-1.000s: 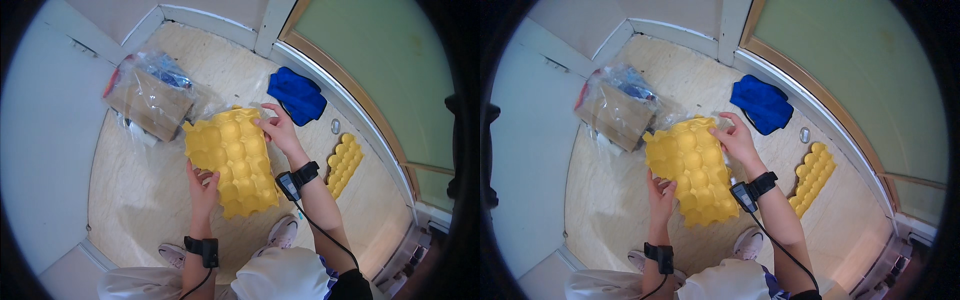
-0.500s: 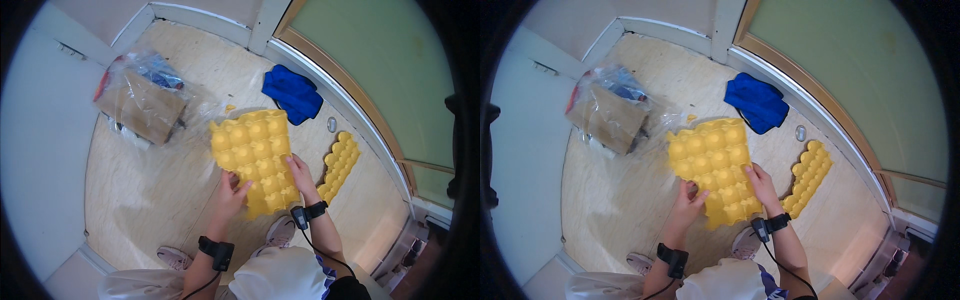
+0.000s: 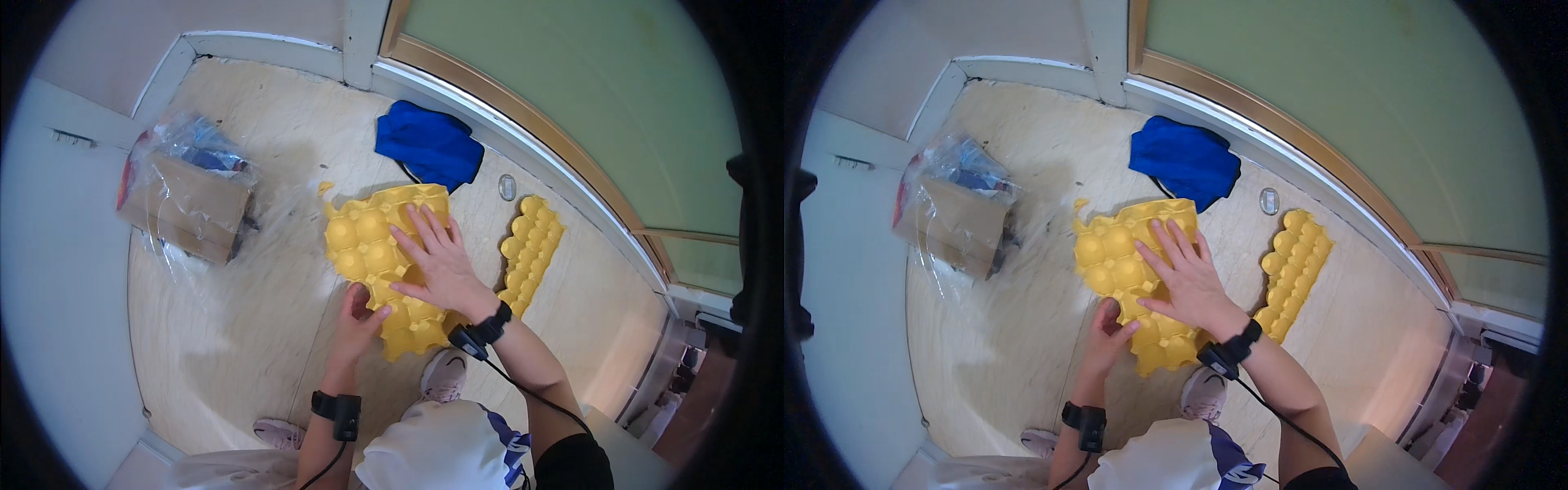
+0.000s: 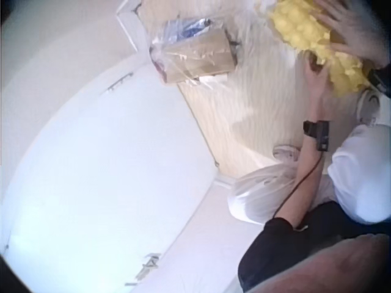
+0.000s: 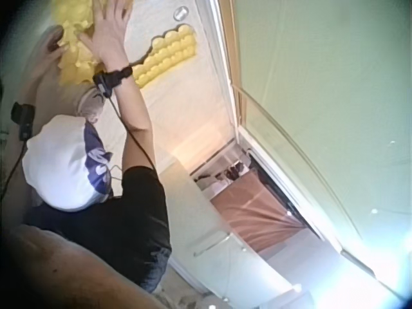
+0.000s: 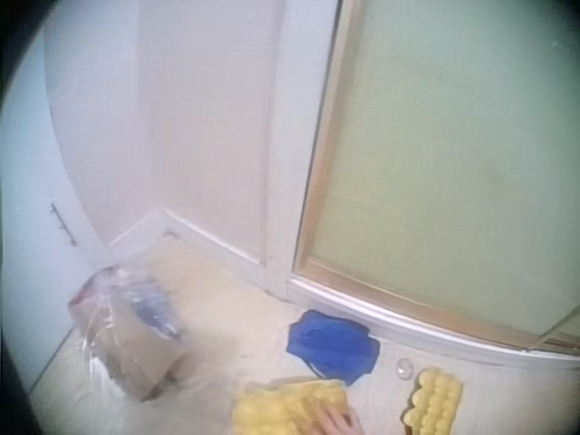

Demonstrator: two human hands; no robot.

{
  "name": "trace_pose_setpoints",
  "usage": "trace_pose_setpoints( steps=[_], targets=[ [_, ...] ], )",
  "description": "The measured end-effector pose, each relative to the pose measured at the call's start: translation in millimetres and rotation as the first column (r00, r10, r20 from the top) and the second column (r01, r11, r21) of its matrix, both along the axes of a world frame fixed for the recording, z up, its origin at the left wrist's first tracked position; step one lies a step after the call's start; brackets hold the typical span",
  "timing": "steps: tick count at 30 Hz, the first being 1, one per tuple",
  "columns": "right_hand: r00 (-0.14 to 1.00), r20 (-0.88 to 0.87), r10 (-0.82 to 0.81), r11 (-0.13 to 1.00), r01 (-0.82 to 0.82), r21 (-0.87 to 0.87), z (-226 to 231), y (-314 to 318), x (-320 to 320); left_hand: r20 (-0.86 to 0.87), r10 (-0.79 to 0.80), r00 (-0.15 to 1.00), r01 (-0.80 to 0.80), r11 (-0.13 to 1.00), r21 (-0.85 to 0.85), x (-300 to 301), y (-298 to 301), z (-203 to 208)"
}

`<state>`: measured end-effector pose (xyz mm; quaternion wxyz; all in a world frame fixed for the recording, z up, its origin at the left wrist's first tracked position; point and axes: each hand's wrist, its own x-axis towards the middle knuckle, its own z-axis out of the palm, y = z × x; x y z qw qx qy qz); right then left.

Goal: The person tears yellow egg cartons into pieces and places them into a clear plastic bin. Then the person uses a blue cloth to wipe the floor, rinses the cloth at a sink, and continues wiping the floor and a nearby door.

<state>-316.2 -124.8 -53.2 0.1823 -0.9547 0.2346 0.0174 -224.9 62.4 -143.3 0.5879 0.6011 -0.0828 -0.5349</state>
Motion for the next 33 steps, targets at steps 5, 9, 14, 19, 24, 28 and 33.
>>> trace_pose_setpoints(
  steps=[5,9,14,19,24,28,33],
  targets=[
    [0.999,-0.044,-0.007,0.999,0.009,0.042,-30.4,-3.1,2.9,-0.158,0.057,0.986,-0.047,0.997,0.067,3.7,-2.5,2.4],
    [1.0,-0.022,-0.014,0.998,0.015,0.056,-35.9,-4.7,3.1,-0.126,0.051,0.991,-0.038,0.994,0.104,0.6,0.3,-7.2],
    [0.954,0.203,-0.222,0.958,0.174,0.23,-22.9,-10.7,-22.9,-0.061,0.029,0.998,-0.019,0.987,0.16,-1.6,0.5,-10.0],
    [0.42,0.365,-0.831,0.495,0.858,0.139,-43.7,14.4,-154.4,-0.017,0.01,1.0,-0.008,0.995,0.101,8.8,3.2,10.0],
    [0.323,0.102,-0.941,0.337,0.925,0.178,-90.9,34.4,-227.5,-0.047,0.065,0.997,-0.047,0.953,0.3,29.5,-6.1,36.9],
    [0.286,0.21,-0.935,0.345,0.871,0.35,-111.2,17.9,-212.9,-0.051,0.096,0.994,-0.078,0.958,0.277,45.9,-7.7,45.0],
    [0.11,0.23,-0.967,0.24,0.694,0.678,-87.5,14.0,-199.2,-0.026,0.068,0.997,-0.059,0.964,0.259,52.3,-3.6,50.2]
  ],
)
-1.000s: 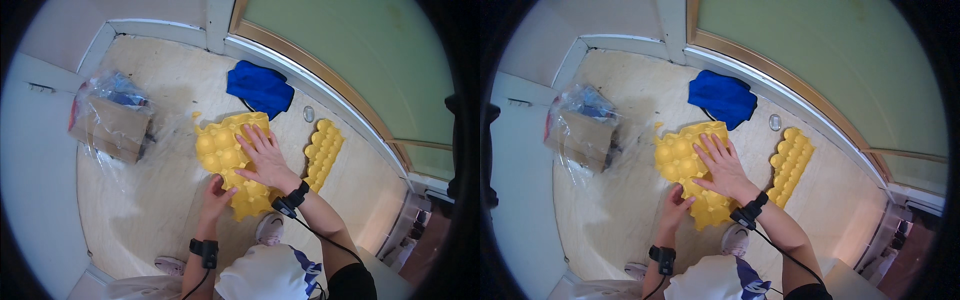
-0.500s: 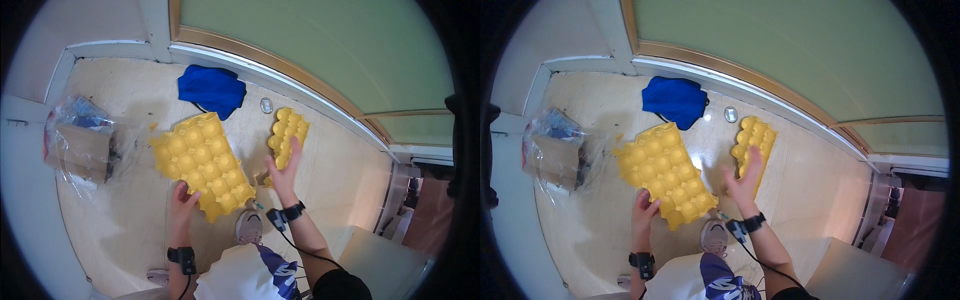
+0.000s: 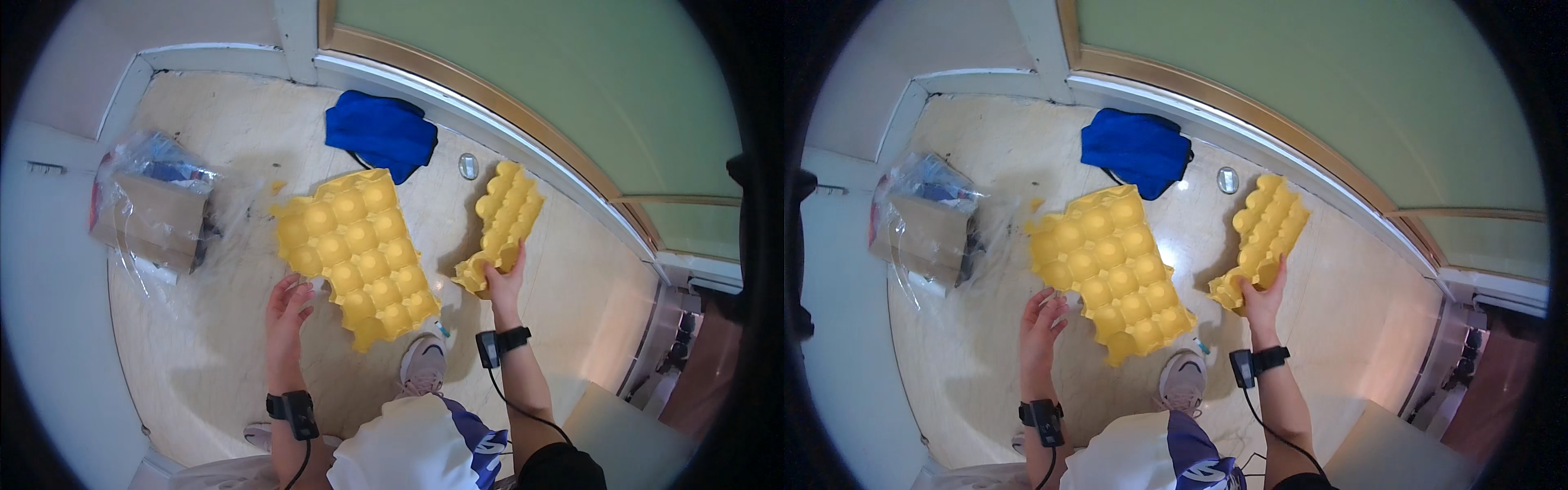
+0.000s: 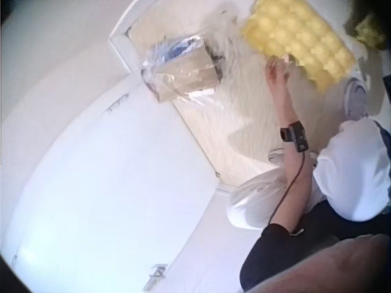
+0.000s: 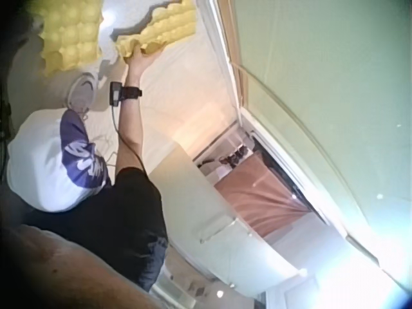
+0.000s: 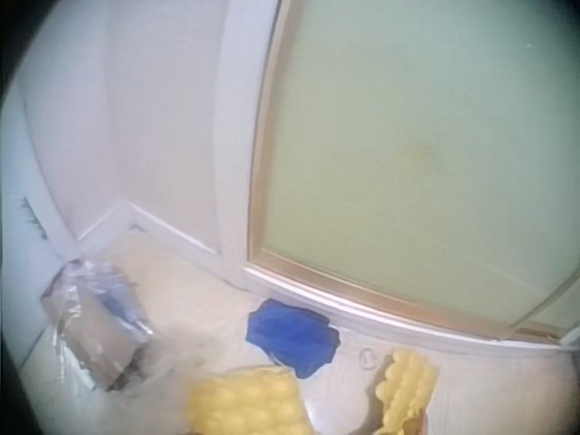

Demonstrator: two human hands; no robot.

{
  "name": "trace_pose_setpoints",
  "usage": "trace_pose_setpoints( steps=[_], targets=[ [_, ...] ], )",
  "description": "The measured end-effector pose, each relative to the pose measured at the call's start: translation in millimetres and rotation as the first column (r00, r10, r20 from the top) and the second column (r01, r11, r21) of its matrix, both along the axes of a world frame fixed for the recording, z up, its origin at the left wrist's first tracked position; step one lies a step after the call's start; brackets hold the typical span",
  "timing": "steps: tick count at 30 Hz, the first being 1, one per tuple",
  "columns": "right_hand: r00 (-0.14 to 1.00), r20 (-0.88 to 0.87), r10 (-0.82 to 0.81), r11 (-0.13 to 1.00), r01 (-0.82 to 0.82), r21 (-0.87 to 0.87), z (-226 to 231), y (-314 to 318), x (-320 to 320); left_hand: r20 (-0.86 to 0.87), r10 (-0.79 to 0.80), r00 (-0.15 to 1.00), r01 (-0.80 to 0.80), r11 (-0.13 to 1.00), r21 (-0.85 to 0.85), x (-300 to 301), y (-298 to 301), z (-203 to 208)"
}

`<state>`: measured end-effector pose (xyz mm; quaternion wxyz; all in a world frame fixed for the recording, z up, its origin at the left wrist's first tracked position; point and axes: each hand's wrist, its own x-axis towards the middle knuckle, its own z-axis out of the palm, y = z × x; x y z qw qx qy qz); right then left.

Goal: The person tears yellow egg cartons into pieces and places them into a clear plastic bin. Then the person uses a blue cloth to wipe the floor, rinses the cloth at a sink, and continues wiping the floor and a nearby door.

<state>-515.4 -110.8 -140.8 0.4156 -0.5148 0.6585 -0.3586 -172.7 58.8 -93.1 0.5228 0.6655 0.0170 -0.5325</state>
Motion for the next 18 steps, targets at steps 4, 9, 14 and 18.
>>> trace_pose_setpoints(
  steps=[4,9,14,18],
  targets=[
    [0.898,0.287,0.333,0.94,-0.341,-0.022,80.9,15.4,69.1,0.133,0.06,0.989,-0.063,0.998,0.022,-4.9,11.7,-7.5],
    [0.626,-0.096,0.774,0.632,-0.774,0.048,98.5,29.7,106.1,0.459,0.271,0.846,-0.224,0.962,-0.154,-26.6,-10.0,0.4],
    [0.434,-0.277,0.857,0.496,-0.841,0.215,87.5,33.9,111.7,0.757,0.06,0.651,0.137,0.971,-0.195,-41.8,-26.0,30.8],
    [0.481,-0.431,0.764,0.569,-0.816,0.098,104.5,31.8,129.4,0.807,-0.178,0.563,0.502,0.849,-0.163,-35.3,-31.1,32.8]
  ],
)
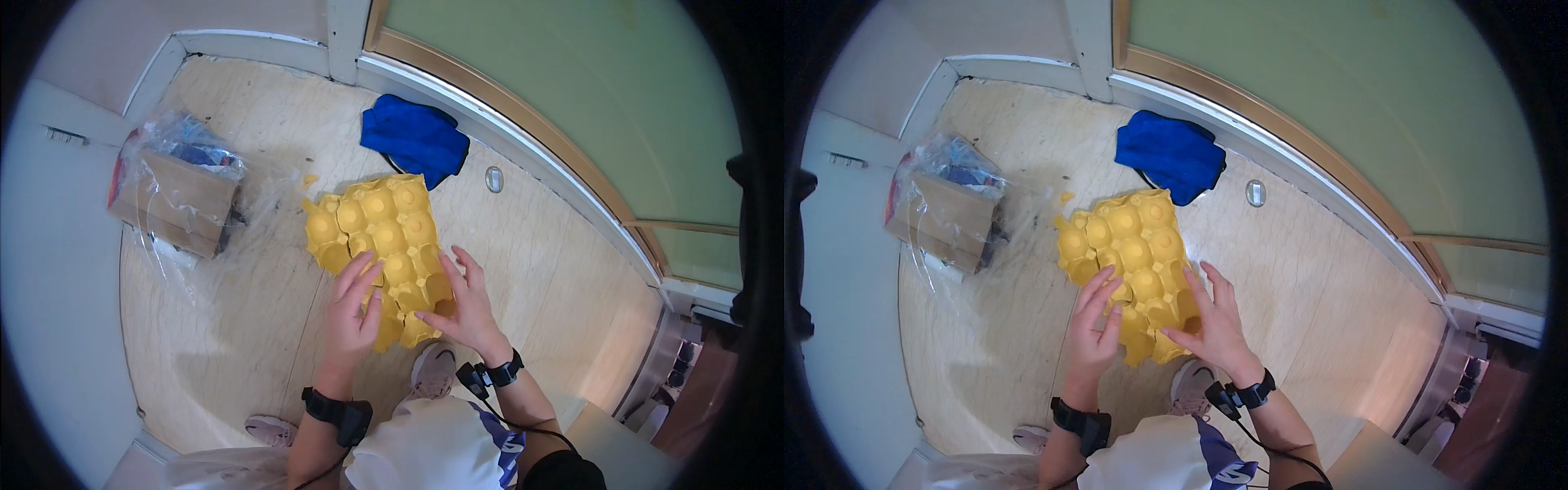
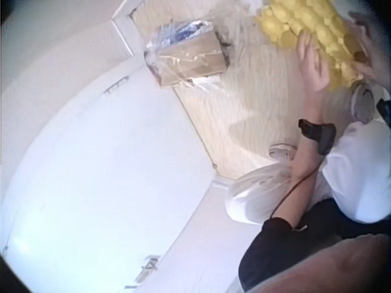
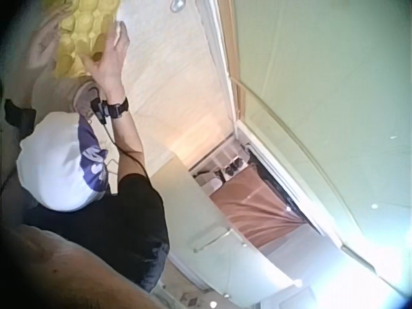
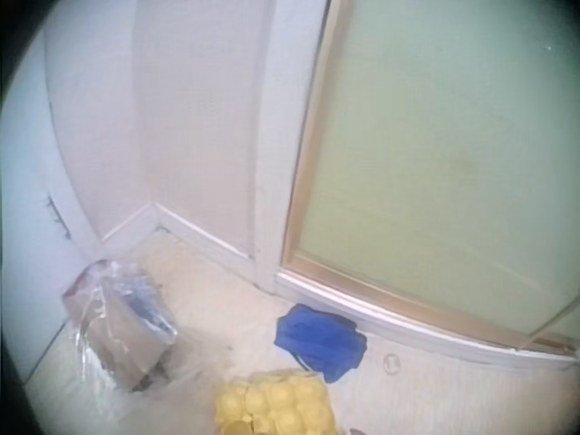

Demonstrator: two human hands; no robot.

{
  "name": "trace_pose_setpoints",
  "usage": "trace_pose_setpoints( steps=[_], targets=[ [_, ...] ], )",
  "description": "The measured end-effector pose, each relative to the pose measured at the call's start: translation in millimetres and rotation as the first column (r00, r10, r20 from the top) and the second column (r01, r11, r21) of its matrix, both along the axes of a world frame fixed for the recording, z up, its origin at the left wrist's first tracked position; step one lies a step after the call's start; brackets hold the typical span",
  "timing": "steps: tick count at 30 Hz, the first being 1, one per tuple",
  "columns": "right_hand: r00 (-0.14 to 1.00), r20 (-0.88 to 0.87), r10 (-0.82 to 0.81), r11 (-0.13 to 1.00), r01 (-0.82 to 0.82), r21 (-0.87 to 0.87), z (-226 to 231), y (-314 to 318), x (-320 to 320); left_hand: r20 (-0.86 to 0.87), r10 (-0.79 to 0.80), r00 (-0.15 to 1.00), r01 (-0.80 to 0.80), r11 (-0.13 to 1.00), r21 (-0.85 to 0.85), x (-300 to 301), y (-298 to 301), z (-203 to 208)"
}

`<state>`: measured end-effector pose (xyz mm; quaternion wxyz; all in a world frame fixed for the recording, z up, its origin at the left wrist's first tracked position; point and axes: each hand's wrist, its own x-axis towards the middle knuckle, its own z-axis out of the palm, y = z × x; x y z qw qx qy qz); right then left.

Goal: The person tears yellow egg cartons into pieces and places them into a clear plastic bin. Then the person uses a blue cloth to wipe the floor, rinses the cloth at a sink, and continues wiping the floor and a nearby door.

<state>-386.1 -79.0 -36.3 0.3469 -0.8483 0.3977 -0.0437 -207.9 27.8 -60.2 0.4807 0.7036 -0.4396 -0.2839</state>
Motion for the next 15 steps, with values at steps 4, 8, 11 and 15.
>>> trace_pose_setpoints(
  steps=[4,8,11,15],
  targets=[
    [0.992,-0.059,0.113,0.977,-0.122,-0.173,-25.6,-1.9,13.7,-0.225,-0.164,0.96,0.178,0.983,0.041,-2.1,-16.9,-3.2],
    [0.955,-0.25,0.159,0.951,-0.216,-0.22,-51.6,3.3,16.9,-0.212,-0.115,0.97,0.133,0.989,0.069,-9.9,-24.1,-37.3],
    [0.973,-0.138,0.185,0.961,-0.209,-0.18,-64.3,-1.6,13.2,-0.212,-0.11,0.971,0.128,0.989,0.071,-10.2,-26.2,-45.3],
    [0.958,0.272,0.088,0.995,-0.07,-0.076,-67.8,-8.1,-2.8,-0.197,-0.137,0.971,0.155,0.985,0.077,-9.9,-29.9,-35.1]
  ],
)
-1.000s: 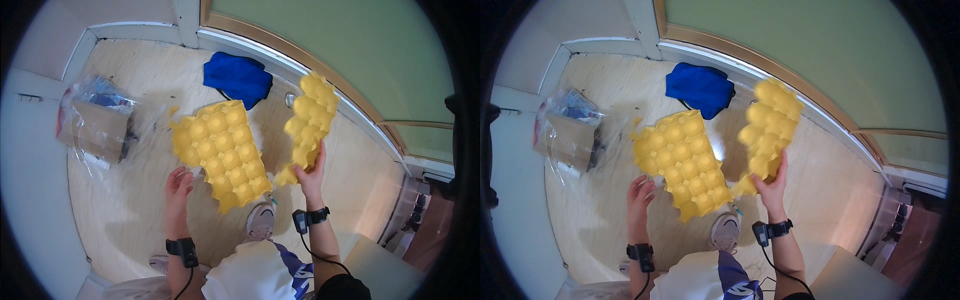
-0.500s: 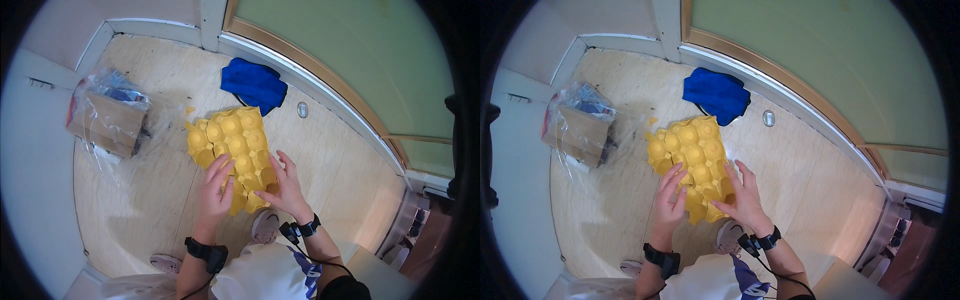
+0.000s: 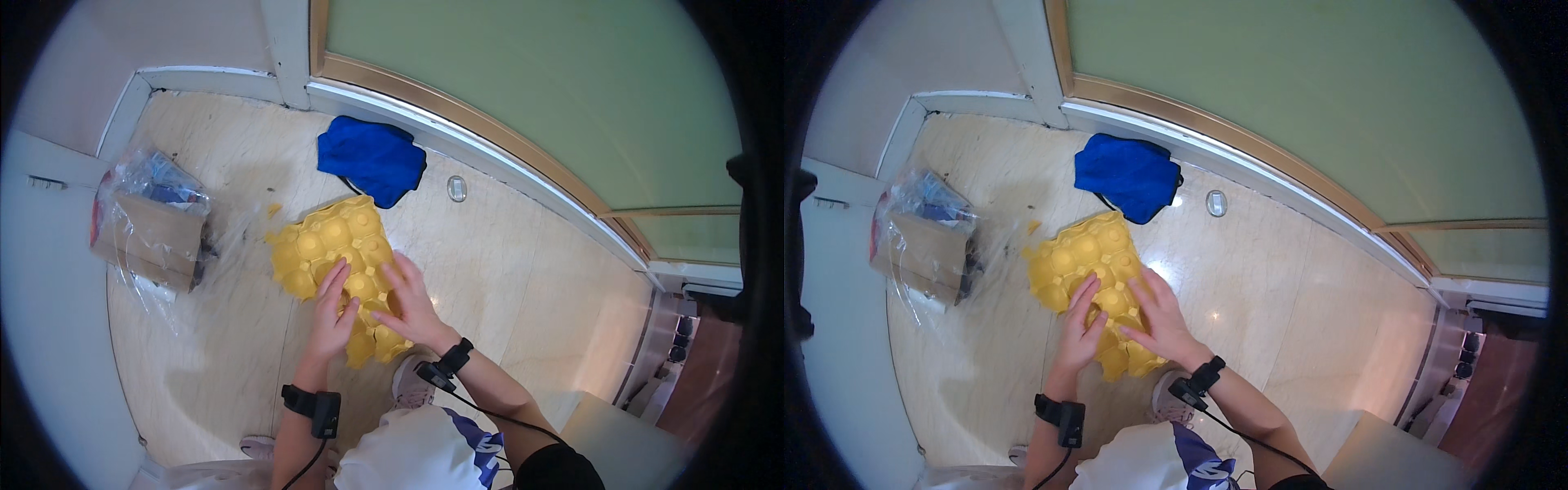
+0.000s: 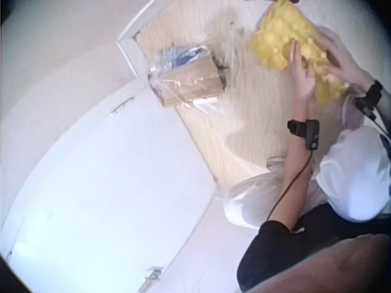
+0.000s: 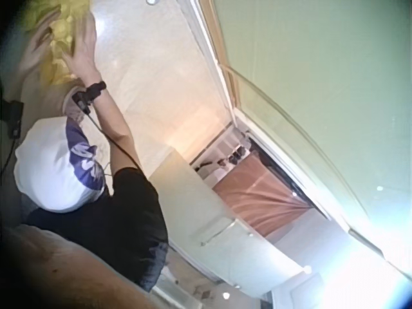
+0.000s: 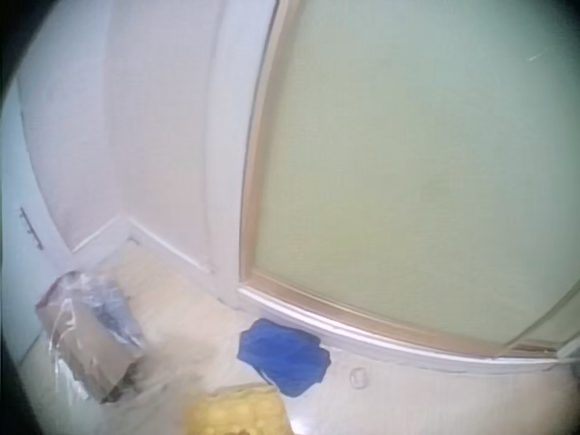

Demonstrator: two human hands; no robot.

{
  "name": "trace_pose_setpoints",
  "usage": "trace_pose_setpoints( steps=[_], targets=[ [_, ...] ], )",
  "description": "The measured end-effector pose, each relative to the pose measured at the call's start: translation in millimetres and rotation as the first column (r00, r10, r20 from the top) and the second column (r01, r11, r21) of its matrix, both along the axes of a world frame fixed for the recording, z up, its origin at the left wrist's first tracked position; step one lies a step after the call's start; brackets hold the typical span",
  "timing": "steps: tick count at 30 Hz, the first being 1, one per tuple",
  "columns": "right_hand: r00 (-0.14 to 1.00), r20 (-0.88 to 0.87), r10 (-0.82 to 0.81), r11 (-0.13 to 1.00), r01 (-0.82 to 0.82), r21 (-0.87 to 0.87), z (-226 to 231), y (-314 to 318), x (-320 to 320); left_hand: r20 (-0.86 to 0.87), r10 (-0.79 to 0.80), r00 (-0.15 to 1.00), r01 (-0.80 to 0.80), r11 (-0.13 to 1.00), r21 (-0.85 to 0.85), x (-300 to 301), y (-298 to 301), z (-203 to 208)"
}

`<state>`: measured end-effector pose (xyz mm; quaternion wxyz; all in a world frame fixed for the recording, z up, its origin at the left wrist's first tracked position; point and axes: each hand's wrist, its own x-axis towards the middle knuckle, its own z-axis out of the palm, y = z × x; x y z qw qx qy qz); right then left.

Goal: The person tears yellow egg cartons into pieces and places them into a clear plastic bin. Then the person uses a blue cloth to wipe the floor, rinses the cloth at a sink, and continues wiping the floor and a nearby door.

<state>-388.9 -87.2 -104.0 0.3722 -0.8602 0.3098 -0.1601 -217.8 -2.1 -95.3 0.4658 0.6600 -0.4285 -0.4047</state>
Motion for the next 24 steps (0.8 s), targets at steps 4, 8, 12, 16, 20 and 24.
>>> trace_pose_setpoints(
  steps=[4,8,12,16,20,24],
  targets=[
    [0.923,-0.051,-0.382,0.866,0.377,0.329,6.0,5.2,-14.9,-0.269,0.401,0.876,-0.374,0.916,0.147,14.9,20.6,5.1],
    [0.937,-0.128,-0.325,0.469,0.278,0.839,-5.1,-0.5,-33.2,-0.073,0.683,0.727,-0.623,0.7,0.35,16.4,26.9,16.0],
    [0.99,-0.076,-0.115,0.381,0.115,0.917,2.4,-0.4,-13.9,-0.476,0.64,0.604,-0.49,0.768,0.412,-2.4,39.8,-15.4],
    [0.946,0.0,-0.323,0.151,0.052,0.987,6.0,15.5,-14.5,-0.545,0.571,0.614,-0.402,0.82,0.407,20.7,41.1,-3.7],
    [0.937,0.057,-0.345,0.229,0.026,0.973,5.3,26.1,-15.7,0.756,0.473,0.452,-0.64,0.763,-0.094,77.9,41.3,32.0],
    [0.972,0.055,-0.227,0.159,-0.019,0.987,10.6,20.0,-18.7,0.987,0.146,0.07,-0.696,0.716,-0.056,142.3,76.2,33.3]
  ],
)
